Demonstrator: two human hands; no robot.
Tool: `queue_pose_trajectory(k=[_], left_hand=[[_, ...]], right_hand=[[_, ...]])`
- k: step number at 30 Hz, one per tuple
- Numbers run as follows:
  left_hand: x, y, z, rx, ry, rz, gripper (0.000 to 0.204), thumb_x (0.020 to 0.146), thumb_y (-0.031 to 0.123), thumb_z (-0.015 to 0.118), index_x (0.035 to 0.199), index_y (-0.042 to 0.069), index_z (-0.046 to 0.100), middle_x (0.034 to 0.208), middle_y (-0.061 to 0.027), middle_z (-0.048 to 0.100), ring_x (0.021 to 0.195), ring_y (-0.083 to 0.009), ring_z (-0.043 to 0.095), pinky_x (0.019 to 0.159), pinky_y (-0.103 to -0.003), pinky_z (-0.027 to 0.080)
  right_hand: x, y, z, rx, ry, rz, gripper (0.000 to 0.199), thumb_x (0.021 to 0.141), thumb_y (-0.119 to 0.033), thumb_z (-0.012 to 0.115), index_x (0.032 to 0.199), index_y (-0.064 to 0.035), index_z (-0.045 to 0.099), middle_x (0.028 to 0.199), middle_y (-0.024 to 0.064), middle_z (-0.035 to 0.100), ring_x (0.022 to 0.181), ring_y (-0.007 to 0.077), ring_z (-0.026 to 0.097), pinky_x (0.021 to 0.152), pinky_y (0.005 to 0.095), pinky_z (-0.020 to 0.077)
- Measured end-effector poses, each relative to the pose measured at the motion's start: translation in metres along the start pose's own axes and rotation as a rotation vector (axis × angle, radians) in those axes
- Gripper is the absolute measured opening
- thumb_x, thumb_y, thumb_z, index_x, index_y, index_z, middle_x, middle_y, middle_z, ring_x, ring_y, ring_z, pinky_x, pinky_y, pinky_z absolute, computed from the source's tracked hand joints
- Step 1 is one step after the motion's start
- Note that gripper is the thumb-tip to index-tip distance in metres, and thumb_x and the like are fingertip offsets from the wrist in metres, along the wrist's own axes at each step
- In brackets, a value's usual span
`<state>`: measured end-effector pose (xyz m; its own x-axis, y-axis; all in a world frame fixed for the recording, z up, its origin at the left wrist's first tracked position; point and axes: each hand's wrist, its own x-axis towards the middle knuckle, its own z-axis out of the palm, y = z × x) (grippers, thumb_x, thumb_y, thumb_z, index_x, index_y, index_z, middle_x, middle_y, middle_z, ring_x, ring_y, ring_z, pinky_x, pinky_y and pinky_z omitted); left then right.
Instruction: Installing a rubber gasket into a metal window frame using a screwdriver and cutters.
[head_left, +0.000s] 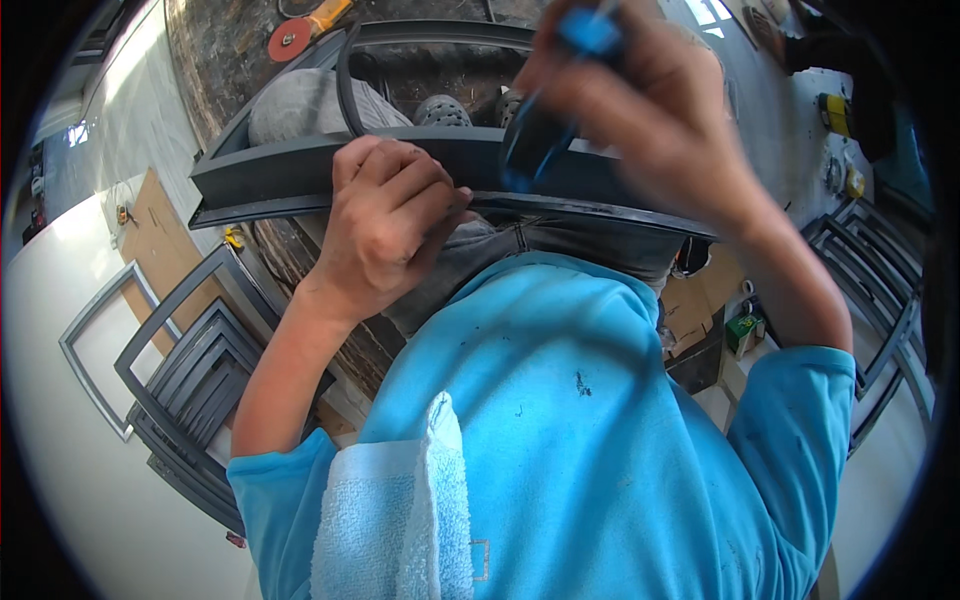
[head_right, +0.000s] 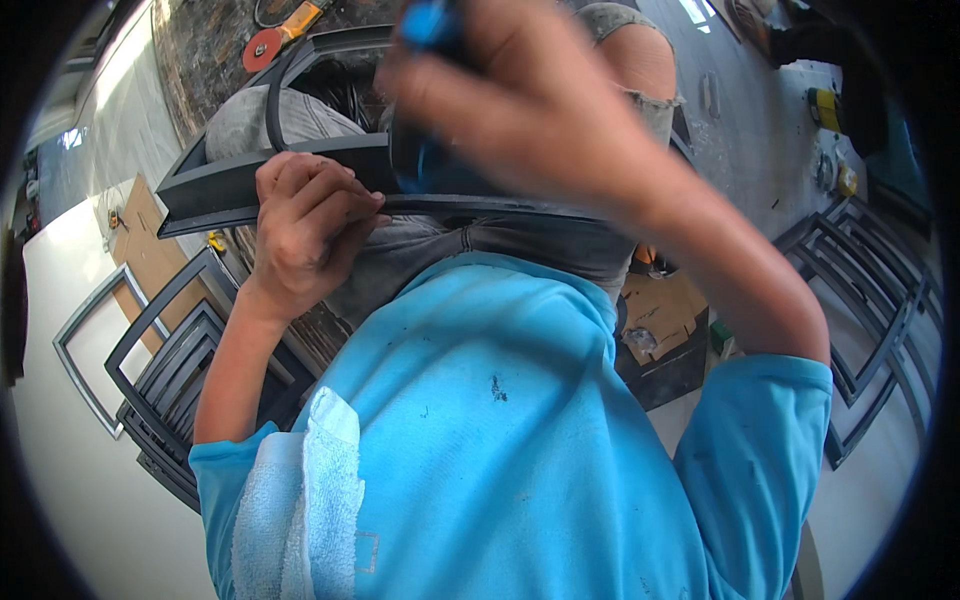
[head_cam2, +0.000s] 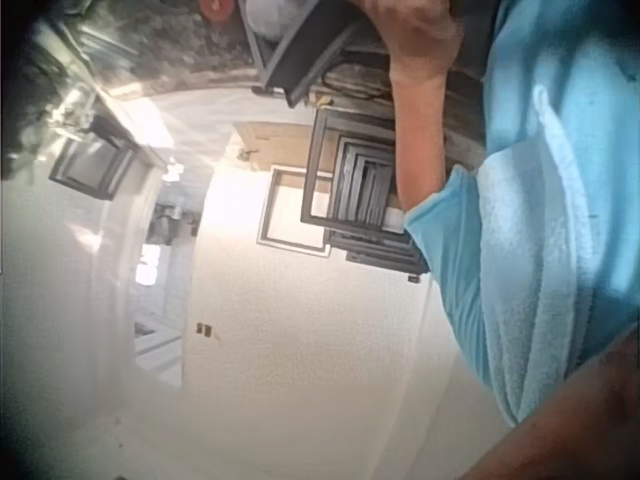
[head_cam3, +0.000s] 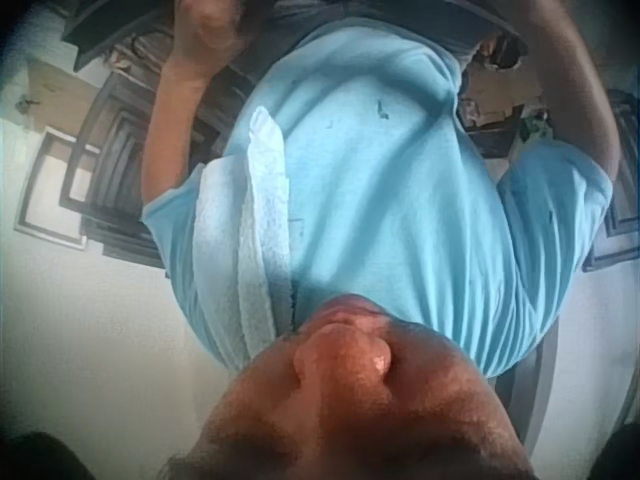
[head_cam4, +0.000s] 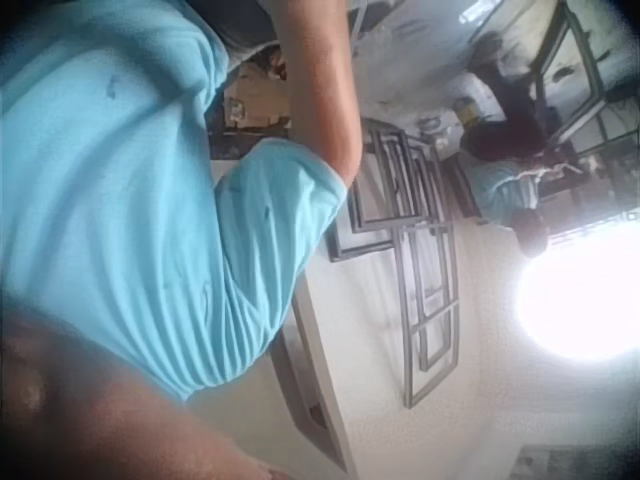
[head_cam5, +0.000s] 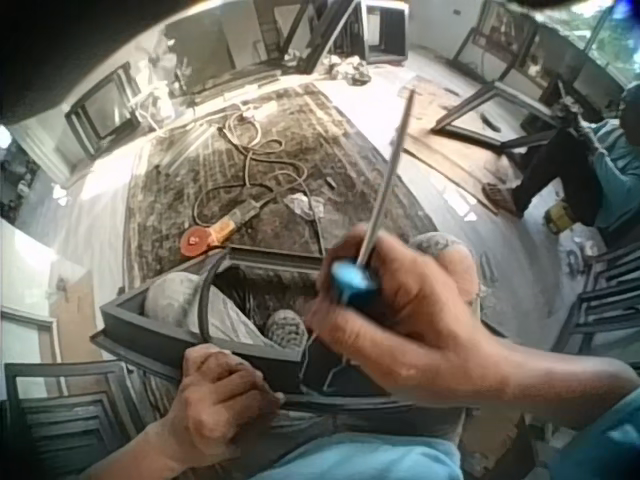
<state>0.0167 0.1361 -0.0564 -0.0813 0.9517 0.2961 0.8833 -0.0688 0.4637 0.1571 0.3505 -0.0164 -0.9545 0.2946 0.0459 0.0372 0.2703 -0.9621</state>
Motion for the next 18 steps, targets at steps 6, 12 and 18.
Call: queue_pose_trajectory(k=[6,12,18], left_hand=[[-0.001,-0.004,-0.002,0.005,0.007,0.014,0.021,0.068,0.009,0.084,0.085,0.009,0.072,0.085,-0.0011,0.066,0.094,-0.0222,0.063,0.093,-0.04,0.04],[-0.004,-0.006,-0.005,0.026,0.021,0.018,0.013,0.075,0.007,0.08,0.08,0.007,0.068,0.084,-0.0032,0.066,0.09,-0.0232,0.062,0.092,-0.041,0.041],[-0.008,-0.008,-0.01,0.036,-0.007,0.007,0.013,0.075,0.008,0.08,0.08,0.007,0.067,0.085,-0.0032,0.067,0.091,-0.0228,0.062,0.093,-0.041,0.04]], right_hand=[[0.0,0.015,0.008,-0.122,-0.046,-0.086,0.023,0.097,-0.016,0.066,0.111,-0.0003,0.056,0.08,0.0055,0.064,0.071,0.0118,0.059,0.067,0.029,0.0505],[0.004,0.014,0.005,-0.099,0.074,-0.033,0.024,0.104,-0.023,0.059,0.119,-0.0049,0.064,0.103,0.007,0.073,0.081,0.0111,0.069,0.065,0.0236,0.0551],[0.01,0.014,0.006,-0.027,0.234,0.018,0.015,0.1,-0.018,0.064,0.106,-0.0046,0.065,0.082,0.0031,0.067,0.069,0.0092,0.064,0.061,0.0273,0.0528]])
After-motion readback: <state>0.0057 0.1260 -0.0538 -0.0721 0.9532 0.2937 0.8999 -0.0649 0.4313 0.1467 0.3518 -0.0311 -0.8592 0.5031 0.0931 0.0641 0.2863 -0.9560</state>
